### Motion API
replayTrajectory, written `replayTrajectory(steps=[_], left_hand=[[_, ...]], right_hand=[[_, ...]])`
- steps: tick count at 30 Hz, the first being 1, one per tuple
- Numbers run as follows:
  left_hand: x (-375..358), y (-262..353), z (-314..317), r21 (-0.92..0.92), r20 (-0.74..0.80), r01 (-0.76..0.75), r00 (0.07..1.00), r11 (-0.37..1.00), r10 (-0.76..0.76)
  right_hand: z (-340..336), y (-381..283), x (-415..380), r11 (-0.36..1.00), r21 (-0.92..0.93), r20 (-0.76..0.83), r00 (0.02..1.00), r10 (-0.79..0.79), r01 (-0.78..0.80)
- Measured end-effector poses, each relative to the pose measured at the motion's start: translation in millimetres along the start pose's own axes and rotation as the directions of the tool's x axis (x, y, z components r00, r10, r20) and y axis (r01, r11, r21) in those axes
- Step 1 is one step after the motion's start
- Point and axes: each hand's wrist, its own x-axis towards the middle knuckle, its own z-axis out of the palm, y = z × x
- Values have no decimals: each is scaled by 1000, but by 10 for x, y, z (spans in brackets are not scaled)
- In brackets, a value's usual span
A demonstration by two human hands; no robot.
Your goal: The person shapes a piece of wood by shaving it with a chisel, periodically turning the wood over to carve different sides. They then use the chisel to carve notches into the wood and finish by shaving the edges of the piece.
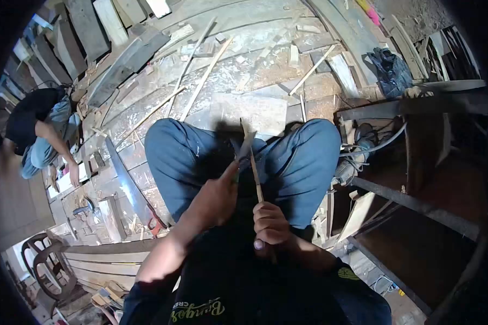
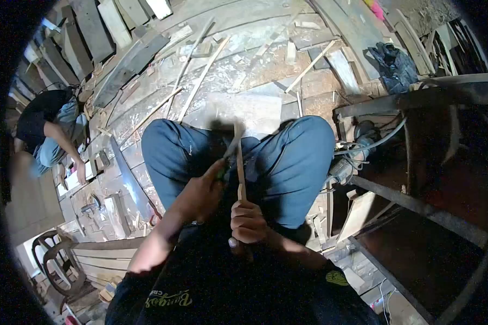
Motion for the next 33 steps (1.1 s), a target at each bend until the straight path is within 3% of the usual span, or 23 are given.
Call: replayTrajectory(steps=[3,8,12,15,19,21,24,26,33], left_hand=[[-163,221,-83,62,102,65,992,996,-71],[333,90,114,68,-24,-39,999,997,41],[162,17,152,49,-63,-66,996,997,69],[-287,89,54,108,3,14,1000,994,-15],[-593,82,85,41,-48,44,998,998,-42],[-583,59,105,56,-63,64,996,996,-60],[-402,-67,170,-114,-48,58,997,992,-63],[-217,-109,185,-51,-78,46,996,998,-50],[-246,25,105,-11,6,73,997,997,-73]], right_hand=[[6,-49,-55,999,21,-35,999,38,-37],[-21,-78,36,999,20,-11,999,45,-45],[4,-49,-39,999,10,-13,999,43,-43],[22,-50,12,1000,5,-23,1000,18,-18],[-2,-41,3,999,-5,-20,999,42,-42],[-22,-26,28,1000,-6,-15,1000,23,-23],[-14,-42,43,999,-23,-2,999,37,-37],[19,-12,6,1000,-1,-103,995,-13,13],[17,-2,-44,1000,-6,-117,993,-17,17]])
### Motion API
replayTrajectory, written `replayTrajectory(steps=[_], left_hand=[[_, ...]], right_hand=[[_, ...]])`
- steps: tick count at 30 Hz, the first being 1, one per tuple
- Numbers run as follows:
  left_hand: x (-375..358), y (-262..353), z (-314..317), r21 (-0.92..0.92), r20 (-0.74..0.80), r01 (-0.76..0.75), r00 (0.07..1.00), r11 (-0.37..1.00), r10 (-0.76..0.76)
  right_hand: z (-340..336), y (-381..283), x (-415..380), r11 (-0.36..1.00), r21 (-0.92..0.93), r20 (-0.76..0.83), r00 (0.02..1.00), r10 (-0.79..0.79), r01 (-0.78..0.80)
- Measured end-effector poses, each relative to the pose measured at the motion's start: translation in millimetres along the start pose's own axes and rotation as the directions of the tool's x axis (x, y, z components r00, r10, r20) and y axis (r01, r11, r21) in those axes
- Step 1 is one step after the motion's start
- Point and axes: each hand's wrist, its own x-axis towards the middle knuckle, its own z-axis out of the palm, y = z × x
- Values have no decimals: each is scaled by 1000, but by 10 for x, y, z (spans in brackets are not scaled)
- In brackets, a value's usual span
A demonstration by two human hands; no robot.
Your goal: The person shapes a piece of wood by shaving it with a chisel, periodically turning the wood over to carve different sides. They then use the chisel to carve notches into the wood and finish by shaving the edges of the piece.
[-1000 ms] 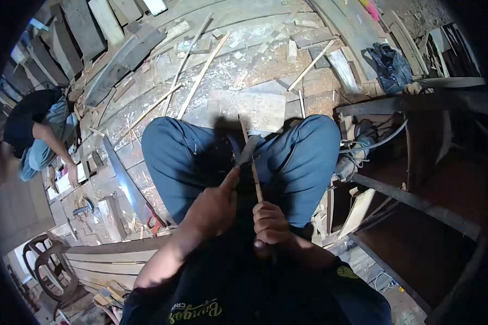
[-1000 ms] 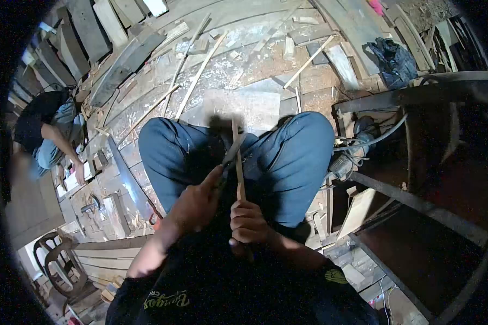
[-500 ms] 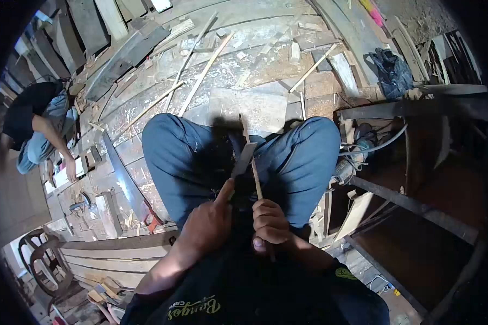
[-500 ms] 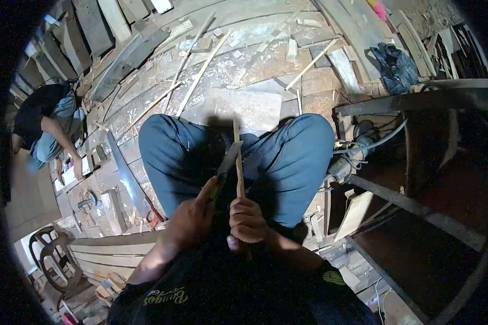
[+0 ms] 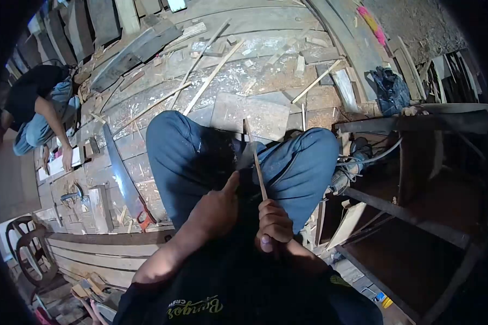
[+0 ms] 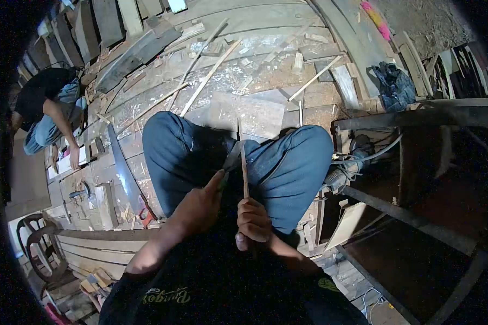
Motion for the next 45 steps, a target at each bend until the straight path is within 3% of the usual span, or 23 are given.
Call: replayTrajectory(steps=[2,6,8,11,14,15,18,19,24,26,27,30,34,36,37,40,42,45], left_hand=[[6,-103,71,78,-82,-59,994,995,65],[252,-166,123,38,-108,-77,991,996,81],[213,-219,132,-54,-87,-44,995,998,39],[-60,-62,19,48,-16,15,1000,999,-14],[-13,-27,-34,29,-1,24,1000,999,-24],[-18,-23,-3,26,-7,29,1000,999,-29],[-65,-22,50,1,-41,12,999,1000,-12],[-130,-32,35,-20,-44,-7,999,1000,6],[-36,-90,58,51,-56,-47,997,998,50],[301,-213,168,100,-140,-18,990,995,32],[396,-217,140,3,-161,-49,986,999,49],[303,-213,103,-51,-126,-41,991,998,34],[85,-21,-47,82,18,83,996,993,-85],[135,-53,-73,-4,7,30,1000,1000,-30],[126,-53,-68,-7,1,34,999,999,-34],[98,-47,-41,25,10,44,999,999,-44],[21,-79,22,-11,-48,-39,998,999,38],[10,-50,15,55,-36,-3,999,998,5]], right_hand=[[14,-18,-28,1000,-4,14,1000,25,-25],[57,-7,6,1000,-8,-29,1000,-1,1],[35,-32,42,1000,-17,-55,998,23,-24],[-1,0,87,999,-49,-104,994,14,-19],[45,-60,42,997,-57,-156,987,36,-45],[102,4,8,998,-59,-245,970,-12,-3],[135,27,-19,999,-34,-257,966,-40,33],[84,7,-32,999,-45,-158,987,-17,10],[66,37,-115,998,6,-67,996,-66,66],[69,39,-98,999,30,103,993,-49,46],[61,37,-87,998,27,106,993,-54,52],[-2,37,-63,999,8,70,997,-32,31],[-49,54,-98,999,33,203,978,-43,37],[40,56,-122,999,12,-58,997,-45,46],[-1,35,-86,1000,21,-77,997,-11,13],[11,15,-40,1000,7,-58,998,-26,26],[-29,28,-30,1000,5,116,993,-26,26],[-15,-12,40,1000,10,134,991,1,-3]])
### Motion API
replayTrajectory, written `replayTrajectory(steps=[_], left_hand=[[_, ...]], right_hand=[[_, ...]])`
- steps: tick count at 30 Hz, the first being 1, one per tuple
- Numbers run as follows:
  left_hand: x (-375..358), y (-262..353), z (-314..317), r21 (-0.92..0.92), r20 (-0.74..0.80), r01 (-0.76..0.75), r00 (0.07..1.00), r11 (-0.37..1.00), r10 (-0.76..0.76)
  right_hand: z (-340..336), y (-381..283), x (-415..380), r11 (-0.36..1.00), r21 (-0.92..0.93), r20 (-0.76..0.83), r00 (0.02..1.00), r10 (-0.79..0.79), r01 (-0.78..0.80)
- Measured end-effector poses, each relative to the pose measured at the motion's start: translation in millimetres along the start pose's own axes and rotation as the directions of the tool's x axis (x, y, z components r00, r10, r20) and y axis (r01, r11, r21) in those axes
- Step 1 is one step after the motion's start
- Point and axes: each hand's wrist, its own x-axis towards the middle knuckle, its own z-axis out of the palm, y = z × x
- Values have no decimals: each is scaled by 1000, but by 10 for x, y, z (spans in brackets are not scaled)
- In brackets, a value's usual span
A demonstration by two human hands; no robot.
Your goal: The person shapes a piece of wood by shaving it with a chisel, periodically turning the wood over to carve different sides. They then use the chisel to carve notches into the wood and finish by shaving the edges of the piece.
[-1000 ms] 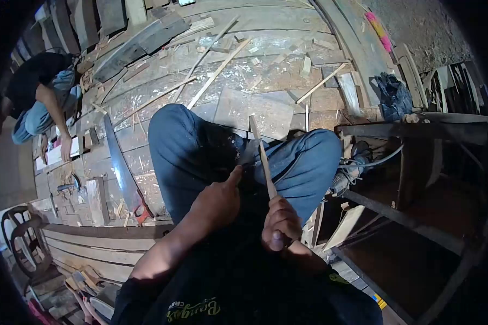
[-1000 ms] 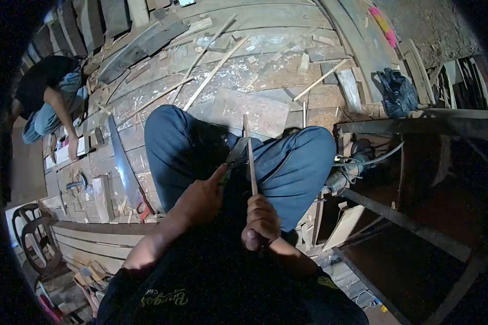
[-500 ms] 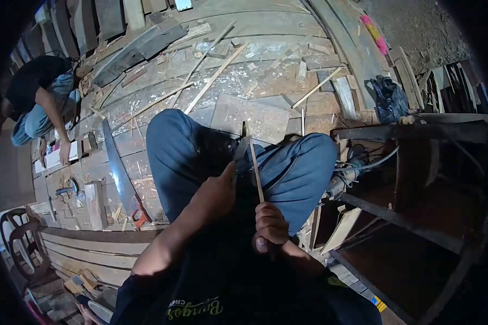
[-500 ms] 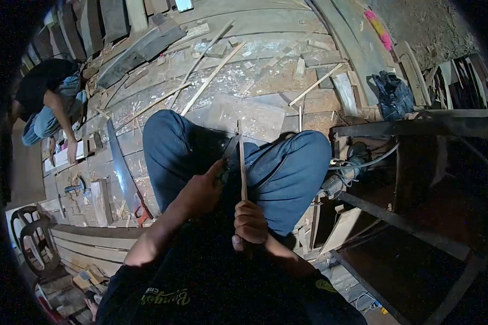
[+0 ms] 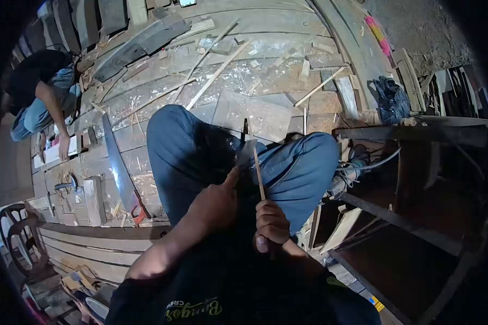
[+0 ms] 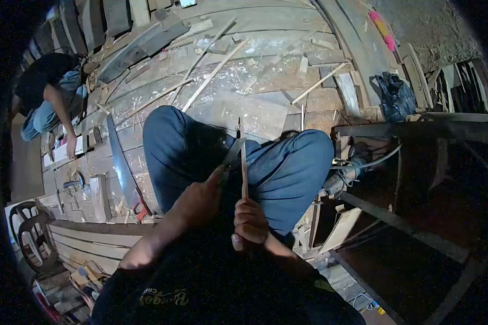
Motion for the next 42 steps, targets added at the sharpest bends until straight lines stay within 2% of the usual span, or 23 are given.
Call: replayTrajectory(steps=[1,3,4,5,7,11,13,15,16,17,19,20,21,23,27,30,31,33,34,35,36,40,42], left_hand=[[86,-22,23,-2,3,0,1000,1000,0],[448,-158,153,45,-90,32,996,999,-28],[661,-322,215,78,-148,-82,985,994,93],[672,-331,181,76,-154,-89,983,993,100],[690,-263,110,-99,159,-41,986,994,56],[158,-6,271,-107,152,-86,983,991,102],[155,-187,280,-159,168,-80,980,984,107],[109,-297,123,-264,103,-152,977,952,185],[11,-76,-179,-153,202,16,979,988,16],[-28,-72,-223,-158,198,15,980,987,17],[-84,-119,-303,-106,85,94,993,990,-86],[-141,-151,-329,-124,9,44,999,991,-43],[-188,-172,-361,-123,7,34,999,992,-33],[-288,-175,-398,-218,-79,-41,997,975,24],[-527,20,-359,-272,-3,-39,999,962,39],[-527,9,-87,-271,6,-162,985,949,170],[-500,-8,-40,-270,4,-161,986,949,169],[-457,-14,-16,-270,56,-42,997,962,59],[-497,-33,-33,-272,57,-45,996,961,62],[-588,-60,-66,-336,29,-135,988,932,153],[-682,-67,-86,-398,-1,-218,971,891,237],[-826,26,-128,-445,28,-195,973,874,231],[-781,14,-104,-383,-4,-214,973,899,230]], right_hand=[[10,-17,19,1000,-2,42,999,31,-30],[81,9,-64,999,0,69,996,52,-52],[90,47,-83,1000,-11,64,998,25,-25],[74,67,-83,1000,-24,61,998,1,1],[-23,75,-61,1000,-20,69,998,-2,3],[-39,19,-59,999,11,25,999,29,-30],[-39,14,-12,1000,19,-50,998,22,-21],[-41,21,13,999,22,-49,998,26,-25],[24,25,55,1000,4,-263,964,30,-30],[61,31,100,999,-14,-467,884,26,-37],[-87,73,206,998,62,-518,854,47,-17],[-138,95,245,999,29,-567,822,53,-45],[-206,63,302,993,38,-542,833,114,-111],[-253,47,318,990,63,-547,825,140,-126],[-175,16,250,994,1,-490,866,96,-109],[-70,2,233,997,5,-457,886,72,-78],[-47,1,227,997,7,-445,893,68,-73],[-17,2,227,998,12,-441,895,64,-66],[-18,2,227,998,12,-437,897,59,-60],[-32,8,233,998,10,-434,899,61,-63],[-42,9,241,998,10,-446,893,58,-60],[-13,57,282,1000,4,-469,883,24,-25],[-33,72,286,999,14,-509,860,32,-29]])
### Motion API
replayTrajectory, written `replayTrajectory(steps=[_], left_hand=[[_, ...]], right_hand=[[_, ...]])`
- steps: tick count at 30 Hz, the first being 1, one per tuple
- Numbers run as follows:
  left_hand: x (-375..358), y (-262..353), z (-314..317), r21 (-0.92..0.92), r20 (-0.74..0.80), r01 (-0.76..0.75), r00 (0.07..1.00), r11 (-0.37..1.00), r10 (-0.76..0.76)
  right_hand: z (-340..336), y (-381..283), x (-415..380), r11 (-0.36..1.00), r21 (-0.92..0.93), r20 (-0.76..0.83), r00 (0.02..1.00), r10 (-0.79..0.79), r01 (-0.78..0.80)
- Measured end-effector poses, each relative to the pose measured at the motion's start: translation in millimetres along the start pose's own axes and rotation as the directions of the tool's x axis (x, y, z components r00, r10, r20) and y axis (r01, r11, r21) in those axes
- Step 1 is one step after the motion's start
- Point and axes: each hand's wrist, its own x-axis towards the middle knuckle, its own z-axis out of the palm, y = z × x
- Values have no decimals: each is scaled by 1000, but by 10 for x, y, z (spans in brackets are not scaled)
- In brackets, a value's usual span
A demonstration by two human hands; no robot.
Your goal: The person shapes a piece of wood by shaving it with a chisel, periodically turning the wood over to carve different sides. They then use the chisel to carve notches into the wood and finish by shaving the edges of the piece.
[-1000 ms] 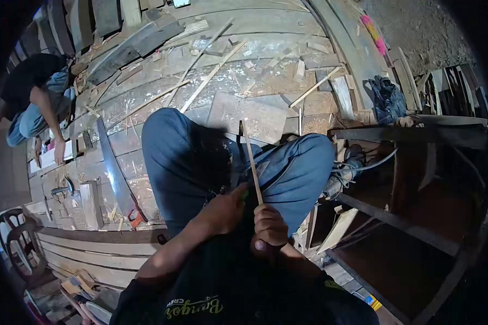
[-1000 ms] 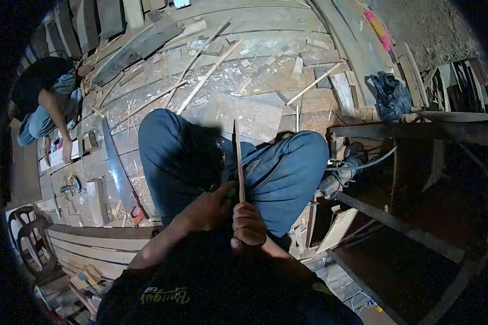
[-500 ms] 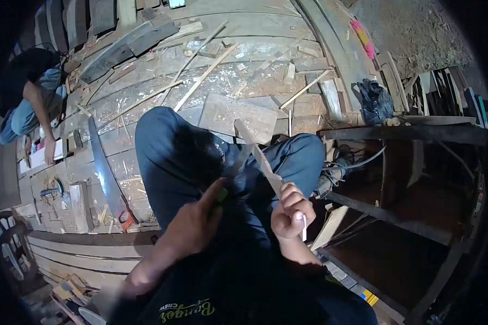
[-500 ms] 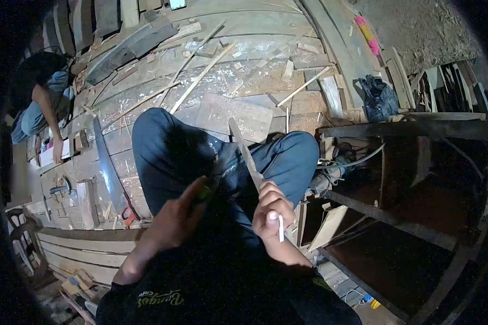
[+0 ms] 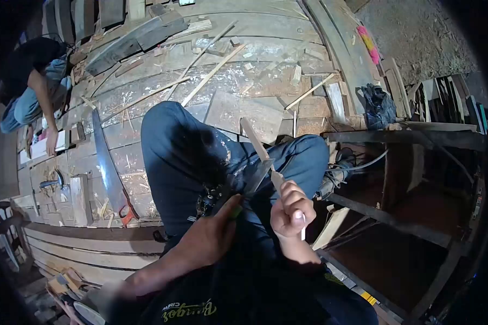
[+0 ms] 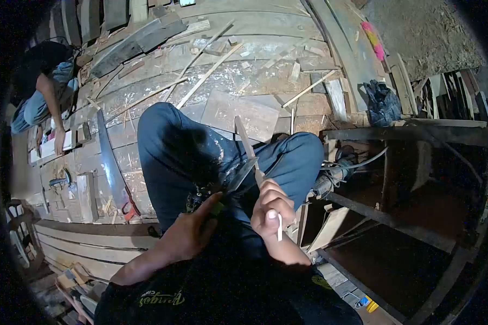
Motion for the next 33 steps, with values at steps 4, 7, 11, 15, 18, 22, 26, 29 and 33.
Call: replayTrajectory(steps=[4,7,11,15,18,22,26,29,33], left_hand=[[-45,55,78,85,12,61,998,995,-62],[1,-99,144,106,-70,-26,997,994,34],[171,-215,63,100,-168,65,985,993,-48],[-28,32,-81,102,-22,79,997,992,-77],[52,-12,-9,127,-20,83,997,988,-81],[29,30,75,124,-38,48,998,991,-44],[-20,-8,114,133,-82,-58,994,989,69],[139,-81,21,246,-73,123,991,962,-108],[48,-235,-130,171,-103,163,984,972,-147]], right_hand=[[107,10,-35,999,8,-6,999,-37,37],[199,5,-40,999,-22,31,999,-35,35],[328,26,-72,997,-47,166,985,-56,65],[169,7,-29,1000,-2,66,998,-20,20],[89,34,68,1000,18,19,1000,-22,21],[37,-7,141,999,-1,57,998,34,-34],[57,-51,107,998,-24,193,980,57,-53],[139,-25,6,1000,15,400,916,-27,23],[207,-67,-104,1000,-17,749,662,-1,21]])
